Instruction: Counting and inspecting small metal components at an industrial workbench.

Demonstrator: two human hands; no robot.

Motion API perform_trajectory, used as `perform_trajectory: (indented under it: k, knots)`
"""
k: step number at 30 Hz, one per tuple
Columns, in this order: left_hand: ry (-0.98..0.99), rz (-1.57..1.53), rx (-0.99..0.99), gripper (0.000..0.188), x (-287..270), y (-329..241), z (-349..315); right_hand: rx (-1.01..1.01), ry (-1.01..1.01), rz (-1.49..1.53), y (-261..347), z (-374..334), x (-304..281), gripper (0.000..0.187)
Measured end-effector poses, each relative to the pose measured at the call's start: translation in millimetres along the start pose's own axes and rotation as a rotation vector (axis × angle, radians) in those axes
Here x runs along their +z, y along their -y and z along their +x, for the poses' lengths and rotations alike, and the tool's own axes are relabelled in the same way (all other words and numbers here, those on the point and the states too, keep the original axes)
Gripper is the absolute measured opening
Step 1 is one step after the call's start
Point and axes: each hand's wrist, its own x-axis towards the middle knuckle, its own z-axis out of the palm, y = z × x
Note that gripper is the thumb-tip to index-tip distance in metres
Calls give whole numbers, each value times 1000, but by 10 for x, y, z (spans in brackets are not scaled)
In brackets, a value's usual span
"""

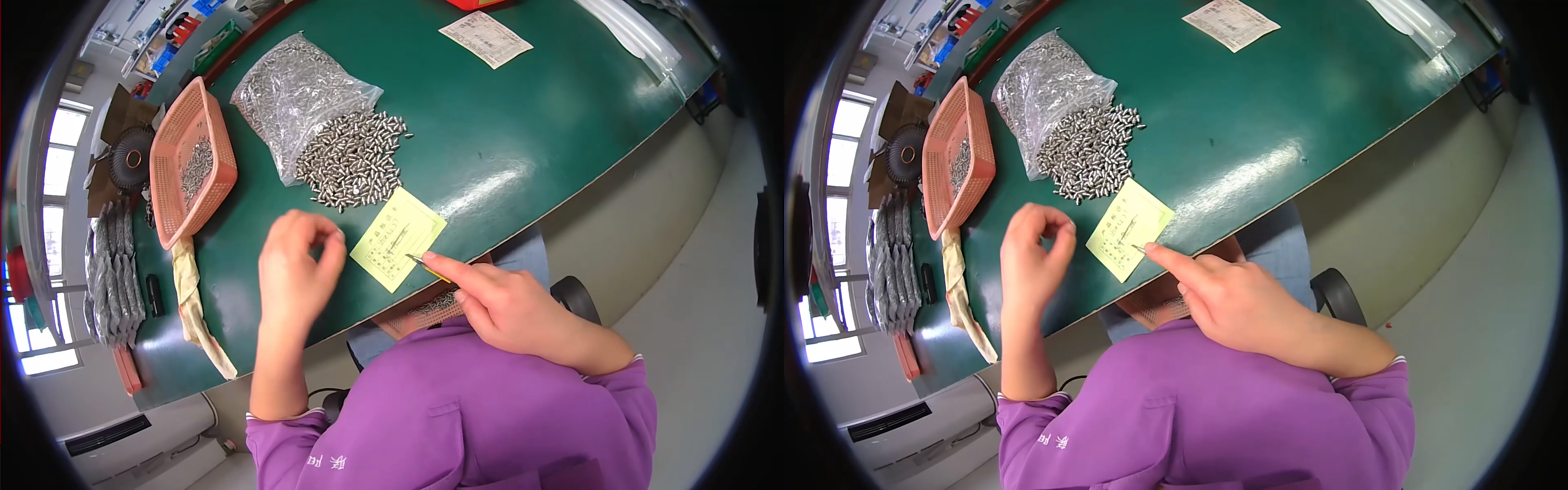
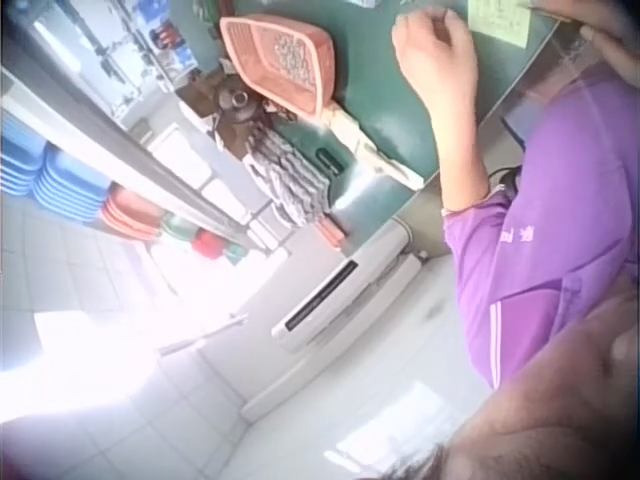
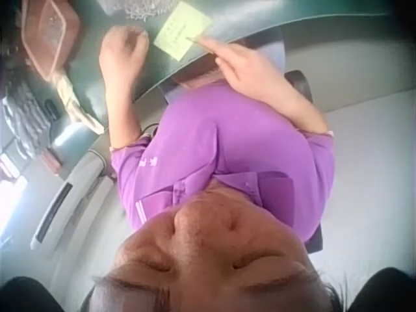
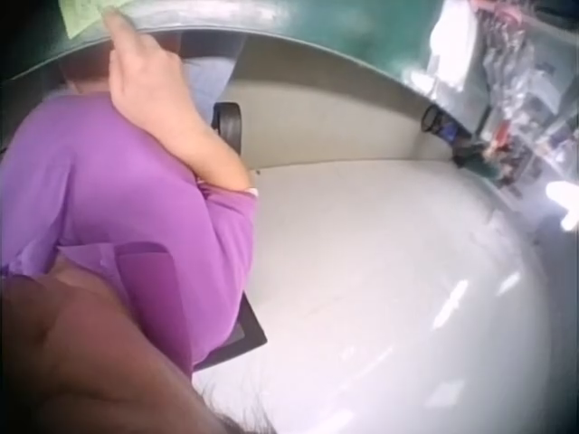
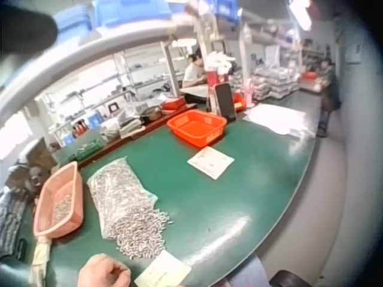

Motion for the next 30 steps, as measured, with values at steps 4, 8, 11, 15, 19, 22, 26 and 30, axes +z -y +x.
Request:
perform_trajectory:
  k: [4,8,11,15,19,22,26,30]
  knots:
    - [82,-44,111,13,178,-325,-239,-37,-17,-47,-22,29,60,58]
    - [114,-77,40,14,290,-350,-285,-90,-28,-76,-39,52,86,61]
    - [102,-81,22,15,305,-356,-292,-110,-22,-113,-57,45,101,61]
    - [105,-94,12,15,309,-357,-295,-102,-8,-132,-69,40,140,60]
    - [110,-87,4,15,302,-358,-297,-110,-9,-119,-87,50,160,60]
    - [120,-73,17,14,300,-363,-277,-121,-11,-118,-91,60,148,61]
    - [117,-51,49,13,277,-394,-265,-81,43,-144,-55,45,113,62]
    - [126,-48,45,13,282,-397,-249,-150,-30,-111,-102,82,133,63]
